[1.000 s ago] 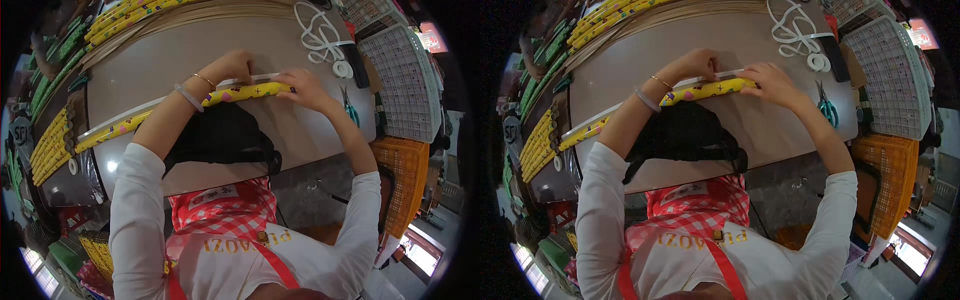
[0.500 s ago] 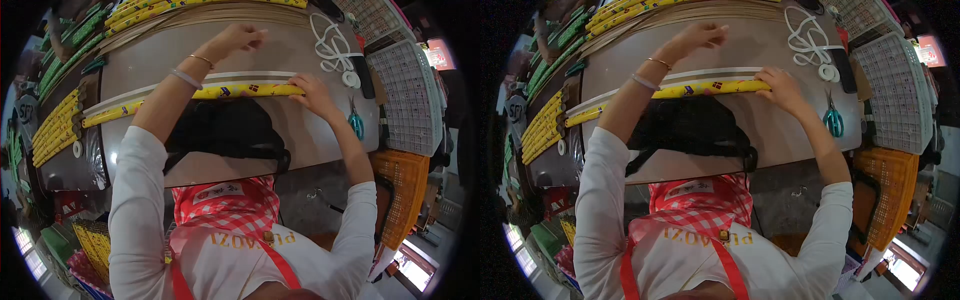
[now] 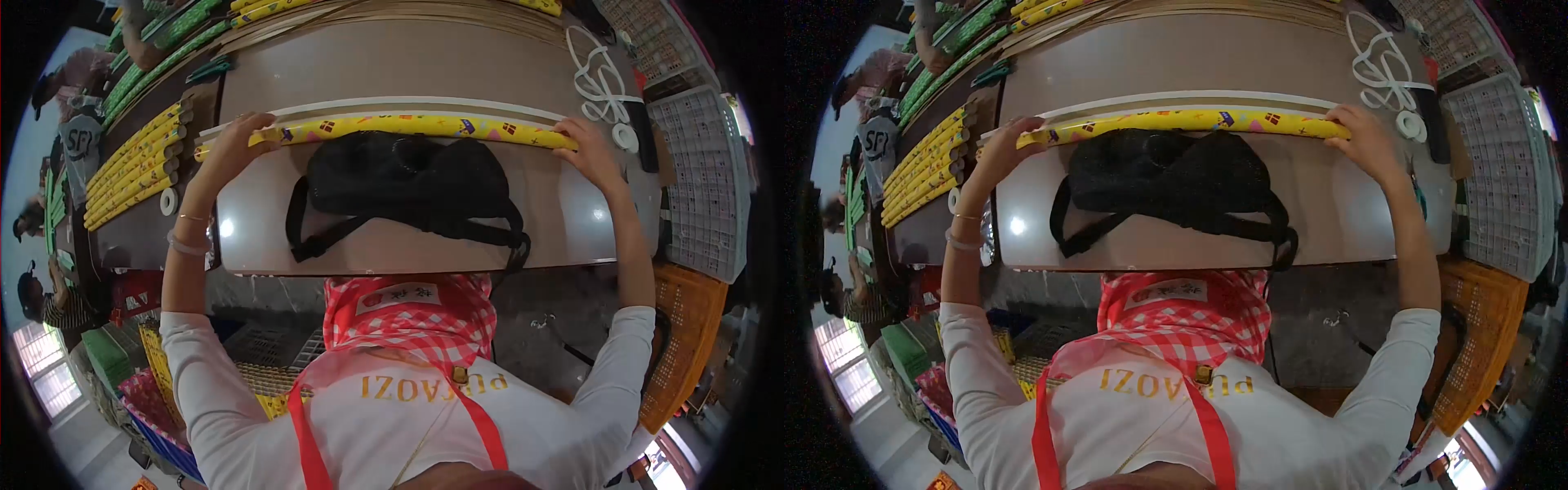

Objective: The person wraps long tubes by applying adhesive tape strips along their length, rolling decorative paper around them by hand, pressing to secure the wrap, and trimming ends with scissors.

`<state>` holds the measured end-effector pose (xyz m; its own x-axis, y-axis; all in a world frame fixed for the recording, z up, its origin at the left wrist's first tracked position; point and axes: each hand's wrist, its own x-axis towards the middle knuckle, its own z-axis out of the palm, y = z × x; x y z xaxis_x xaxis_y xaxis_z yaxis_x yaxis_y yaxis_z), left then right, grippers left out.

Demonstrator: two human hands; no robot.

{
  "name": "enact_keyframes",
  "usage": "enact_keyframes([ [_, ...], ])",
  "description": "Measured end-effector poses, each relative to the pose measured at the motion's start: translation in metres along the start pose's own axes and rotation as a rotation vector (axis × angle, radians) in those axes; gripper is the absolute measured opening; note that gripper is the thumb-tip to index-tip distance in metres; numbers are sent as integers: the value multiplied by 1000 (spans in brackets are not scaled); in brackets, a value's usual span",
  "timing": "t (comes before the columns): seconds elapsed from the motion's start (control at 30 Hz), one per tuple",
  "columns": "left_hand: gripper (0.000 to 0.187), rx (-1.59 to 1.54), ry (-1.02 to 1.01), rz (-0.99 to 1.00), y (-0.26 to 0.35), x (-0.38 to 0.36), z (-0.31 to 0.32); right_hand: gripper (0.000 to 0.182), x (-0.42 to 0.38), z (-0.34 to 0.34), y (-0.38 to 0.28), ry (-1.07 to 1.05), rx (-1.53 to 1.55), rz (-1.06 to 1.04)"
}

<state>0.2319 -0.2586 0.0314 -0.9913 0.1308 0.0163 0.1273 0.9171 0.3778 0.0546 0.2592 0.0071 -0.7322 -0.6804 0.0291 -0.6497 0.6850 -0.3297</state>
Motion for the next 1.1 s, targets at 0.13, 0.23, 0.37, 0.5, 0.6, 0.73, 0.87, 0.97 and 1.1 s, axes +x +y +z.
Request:
enact_keyframes([
  [0.13, 42, 56, -108, -60, -8, 3, 7, 41, 1, -2, -1, -56, 22, 41],
  [0.23, 40, 111, -81, -1, -20, 5, 20, 40, 1, -6, -10, -59, 11, 33],
  [0.37, 38, 199, -105, -86, -13, 3, 23, 37, -1, 1, -2, 16, -37, -80],
  [0.5, 35, 313, -77, -134, -7, -5, 34, 39, 0, 5, 9, -66, -10, 2],
  [0.6, 32, 282, 43, -143, -7, -14, 45, 39, -1, 4, 4, -64, 59, 41],
  [0.73, 29, 340, 82, -158, -3, -18, 52, 40, -6, 11, 18, -29, 31, 130],
  [0.87, 32, 383, 133, -152, 1, -21, 52, 40, -8, 4, 2, -33, 18, 153],
  [0.97, 34, 283, 145, -132, 1, -22, 50, 39, -6, 1, -6, -31, -33, 135],
  [1.1, 36, 358, 133, -124, -3, -26, 53, 42, -10, 17, 4, 4, -83, 194],
])
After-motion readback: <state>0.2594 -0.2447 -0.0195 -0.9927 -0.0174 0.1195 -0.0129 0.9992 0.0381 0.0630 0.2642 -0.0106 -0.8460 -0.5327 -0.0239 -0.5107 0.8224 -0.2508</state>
